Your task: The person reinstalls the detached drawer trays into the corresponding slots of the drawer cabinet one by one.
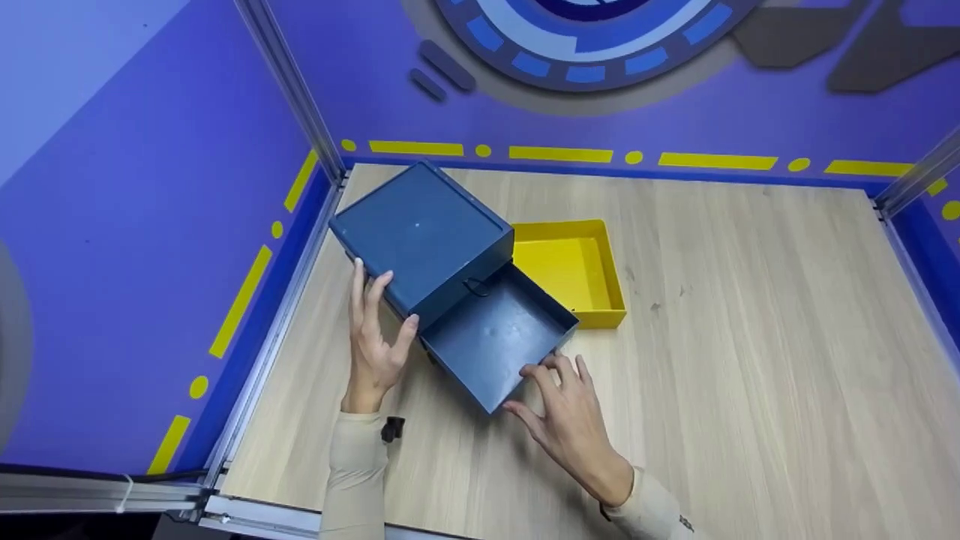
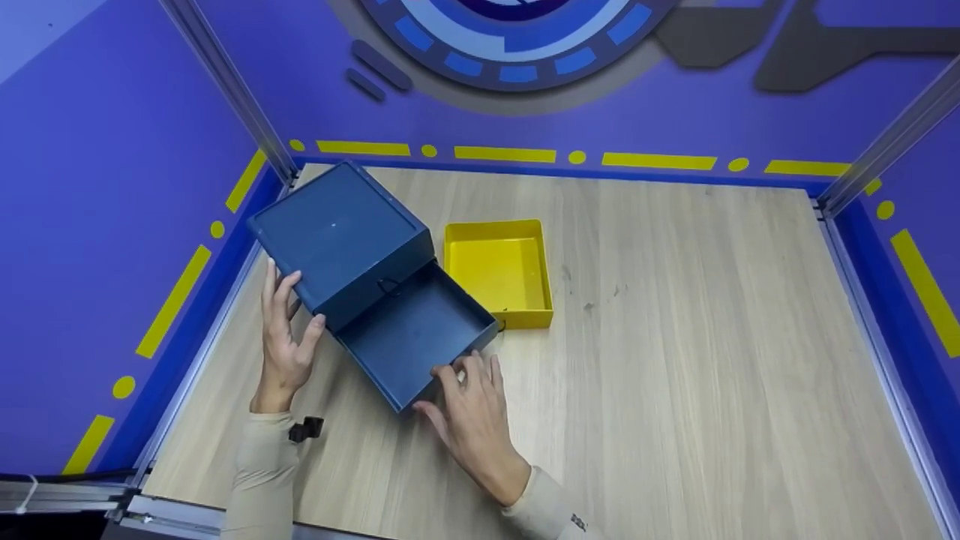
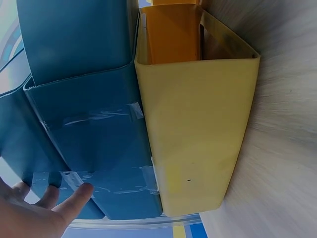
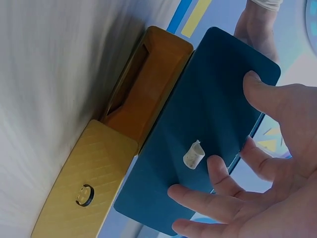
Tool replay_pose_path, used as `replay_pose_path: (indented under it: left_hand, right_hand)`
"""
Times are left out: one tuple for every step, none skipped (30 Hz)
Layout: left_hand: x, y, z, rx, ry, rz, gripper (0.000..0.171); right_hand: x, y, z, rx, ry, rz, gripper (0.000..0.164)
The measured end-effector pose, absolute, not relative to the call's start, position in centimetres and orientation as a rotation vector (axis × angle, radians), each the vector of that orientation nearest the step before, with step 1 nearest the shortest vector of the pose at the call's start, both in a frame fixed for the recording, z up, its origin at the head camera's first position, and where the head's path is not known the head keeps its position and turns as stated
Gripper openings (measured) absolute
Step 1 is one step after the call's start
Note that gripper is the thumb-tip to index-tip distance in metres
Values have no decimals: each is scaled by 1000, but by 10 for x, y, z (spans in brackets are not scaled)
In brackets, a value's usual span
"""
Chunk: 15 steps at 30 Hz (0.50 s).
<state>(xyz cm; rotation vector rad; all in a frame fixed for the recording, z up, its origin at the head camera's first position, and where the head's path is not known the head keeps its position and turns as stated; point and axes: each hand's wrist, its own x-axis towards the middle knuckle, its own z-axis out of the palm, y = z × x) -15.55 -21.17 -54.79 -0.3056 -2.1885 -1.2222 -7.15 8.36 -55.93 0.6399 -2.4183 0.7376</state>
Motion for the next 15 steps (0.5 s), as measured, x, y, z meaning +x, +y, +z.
replay_pose_path:
  left_hand:
    - [-156,-212,-548,-308,-2187,-1224,67]
    - [-156,-212,-548,-309,-2187,-1225,67]
    - [-156,-212,-548,-309,-2186,-1227,67]
    - [-156,-212,-548,-308,-2184,-1229,67]
    - [-156,-211,-548,-306,-2181,-1230,67]
    - [-156,-211,-548,-303,-2179,-1231,67]
    - [-156,-211,-547,-300,-2176,-1231,67]
    - [-156,-211,-547,-296,-2175,-1230,67]
    - [-156,-211,-547,-293,-2175,-1229,67]
    - [-156,-210,-547,-291,-2175,-1228,67]
    - [-156,-210,-547,-290,-2177,-1227,67]
    - [-155,-210,-548,-289,-2179,-1226,67]
    - [-155,-210,-548,-289,-2183,-1224,67]
    - [-155,-211,-548,-287,-2187,-1223,67]
    - [-155,-211,-548,-285,-2189,-1222,67]
  right_hand:
    - [-73,82,-559,639,-2420,737,53]
    - [-75,81,-559,640,-2422,740,53]
    - [-76,80,-559,640,-2424,741,53]
    - [-78,79,-559,638,-2428,741,53]
    - [-79,78,-559,637,-2431,743,53]
    - [-79,77,-558,636,-2438,745,53]
    - [-80,77,-558,637,-2440,753,53]
    - [-80,76,-559,638,-2442,757,53]
    - [-81,76,-559,638,-2442,761,54]
    - [-80,76,-559,639,-2443,770,55]
    - [-80,76,-560,637,-2443,776,56]
    - [-80,76,-561,635,-2439,784,57]
    - [-79,77,-562,632,-2430,797,58]
    - [-79,78,-563,628,-2424,807,58]
    - [-78,79,-564,624,-2421,816,57]
